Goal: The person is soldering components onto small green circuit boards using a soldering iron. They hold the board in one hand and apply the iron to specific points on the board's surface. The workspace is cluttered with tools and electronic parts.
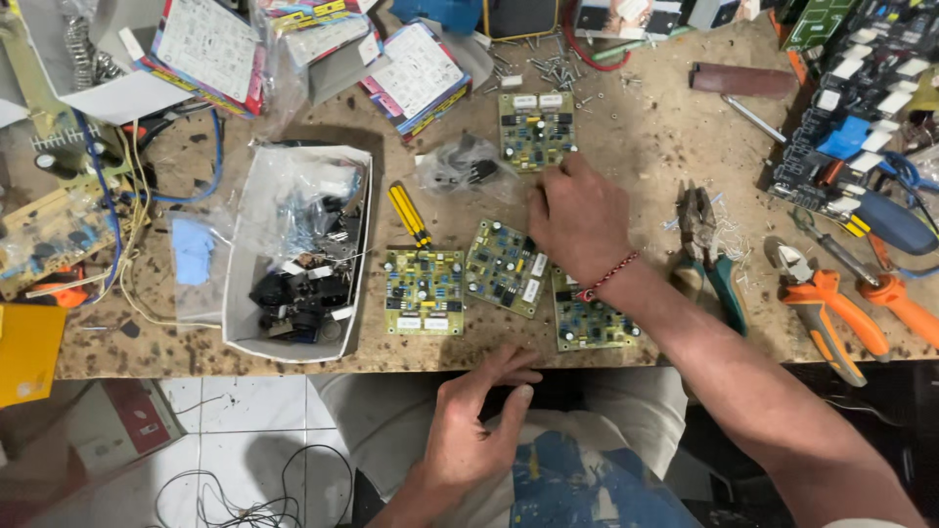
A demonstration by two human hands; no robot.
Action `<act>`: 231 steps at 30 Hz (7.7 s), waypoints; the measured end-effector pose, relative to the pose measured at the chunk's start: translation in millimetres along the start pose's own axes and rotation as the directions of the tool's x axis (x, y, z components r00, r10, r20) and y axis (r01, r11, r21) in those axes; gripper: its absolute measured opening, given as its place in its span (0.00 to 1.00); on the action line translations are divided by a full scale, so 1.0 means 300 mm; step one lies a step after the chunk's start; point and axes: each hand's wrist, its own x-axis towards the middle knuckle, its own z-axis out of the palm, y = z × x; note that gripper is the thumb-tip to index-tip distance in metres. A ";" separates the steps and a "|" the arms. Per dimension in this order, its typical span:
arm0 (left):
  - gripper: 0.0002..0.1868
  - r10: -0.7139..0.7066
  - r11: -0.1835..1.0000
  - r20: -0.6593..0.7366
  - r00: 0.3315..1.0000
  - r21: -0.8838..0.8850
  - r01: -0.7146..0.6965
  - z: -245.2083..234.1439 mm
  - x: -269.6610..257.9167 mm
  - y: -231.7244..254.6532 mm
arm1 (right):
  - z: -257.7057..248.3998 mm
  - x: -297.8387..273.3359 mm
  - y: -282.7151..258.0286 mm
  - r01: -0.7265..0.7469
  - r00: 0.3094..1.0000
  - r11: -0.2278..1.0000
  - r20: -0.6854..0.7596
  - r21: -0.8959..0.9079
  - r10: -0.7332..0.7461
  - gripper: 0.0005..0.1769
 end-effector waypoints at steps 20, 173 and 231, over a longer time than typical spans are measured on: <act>0.18 0.060 0.903 -0.147 0.987 -0.413 -0.116 0.155 0.159 0.032 | -0.252 -0.609 0.072 -0.019 0.993 0.595 -0.055 0.803 0.106 0.06; 0.47 0.058 0.789 -0.261 0.963 -0.579 -0.205 0.299 0.004 0.107 | -0.274 -0.704 0.055 0.376 0.864 0.776 -0.495 0.506 -0.095 0.07; 0.48 0.059 0.863 -0.242 0.969 -0.476 -0.171 0.290 -0.002 0.095 | -0.215 -0.640 0.054 0.378 0.839 0.547 -0.526 0.747 0.138 0.04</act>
